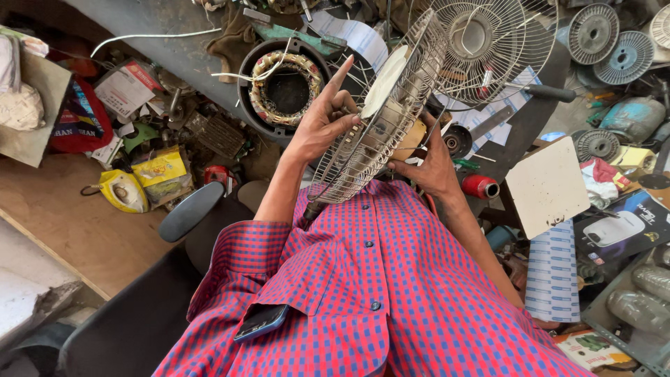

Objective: The person is repairing a small electric fan. They repeatedly remove and reattach the fan blades and the front protective cage, using their hands and occasionally a screwdriver to tighten the central hub nut. The person rotates the fan to inspect the assembly from different angles throughout the process.

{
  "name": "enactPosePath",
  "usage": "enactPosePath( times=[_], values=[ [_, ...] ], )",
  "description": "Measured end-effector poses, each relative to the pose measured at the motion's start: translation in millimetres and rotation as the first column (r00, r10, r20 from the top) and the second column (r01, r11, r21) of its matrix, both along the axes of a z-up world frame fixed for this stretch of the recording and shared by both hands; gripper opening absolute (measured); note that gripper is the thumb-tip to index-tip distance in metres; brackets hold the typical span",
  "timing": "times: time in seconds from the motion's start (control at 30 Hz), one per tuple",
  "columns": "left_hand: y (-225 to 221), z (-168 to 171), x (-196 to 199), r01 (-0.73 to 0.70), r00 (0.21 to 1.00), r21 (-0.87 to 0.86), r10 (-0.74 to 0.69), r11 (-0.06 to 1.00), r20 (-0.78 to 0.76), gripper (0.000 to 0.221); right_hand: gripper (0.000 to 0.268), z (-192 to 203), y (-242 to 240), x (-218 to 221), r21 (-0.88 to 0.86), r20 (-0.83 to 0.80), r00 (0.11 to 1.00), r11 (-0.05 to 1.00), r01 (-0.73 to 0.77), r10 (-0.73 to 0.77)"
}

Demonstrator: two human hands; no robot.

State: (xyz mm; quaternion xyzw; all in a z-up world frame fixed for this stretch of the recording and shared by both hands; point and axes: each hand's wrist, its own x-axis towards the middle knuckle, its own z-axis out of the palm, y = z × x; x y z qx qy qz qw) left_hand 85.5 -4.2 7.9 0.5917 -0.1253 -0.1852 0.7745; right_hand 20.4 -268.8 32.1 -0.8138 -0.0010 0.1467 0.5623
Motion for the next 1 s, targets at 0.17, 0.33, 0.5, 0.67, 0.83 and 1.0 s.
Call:
enactPosePath(
  times=[0.17, 0.33, 0.5, 0.67, 0.83, 1.0],
  values=[
    [2, -1, 1, 0.022, 1.000, -0.037, -0.023, 0.999, -0.014, 0.097, 0.111, -6, -6, 0, -0.009, 0.022, 0.999, 0.999, -0.039, 0.039],
    [7, -1, 0, 0.014, 0.995, 0.041, -0.018, 0.999, 0.097, 0.099, 0.117, -4, -14, 3, -0.201, 0.165, 0.976, 0.974, -0.109, 0.143],
    [2, -3, -9, -0.030, 0.995, 0.003, 0.030, 1.000, 0.094, 0.098, 0.070, 56, -28, 34, 0.126, 0.333, 0.937, 0.990, 0.069, -0.107],
    [-1, -9, -14, -0.107, 0.973, 0.017, 0.102, 0.994, 0.209, 0.103, 0.028, 164, 15, 91, -0.245, 0.492, 0.835, 0.960, -0.138, 0.246],
    [-5, -17, -18, -0.174, 0.972, -0.056, 0.181, 0.983, 0.153, 0.108, 0.027, 182, 124, 169, -0.757, -0.012, 0.355, 0.223, -0.614, 0.935],
    [-14, -26, -18, -0.421, 0.872, -0.001, 0.404, 0.907, 0.276, 0.111, 0.030, 119, 198, 191, -0.498, -0.500, -0.040, -0.325, -0.804, 0.865]
  ],
)
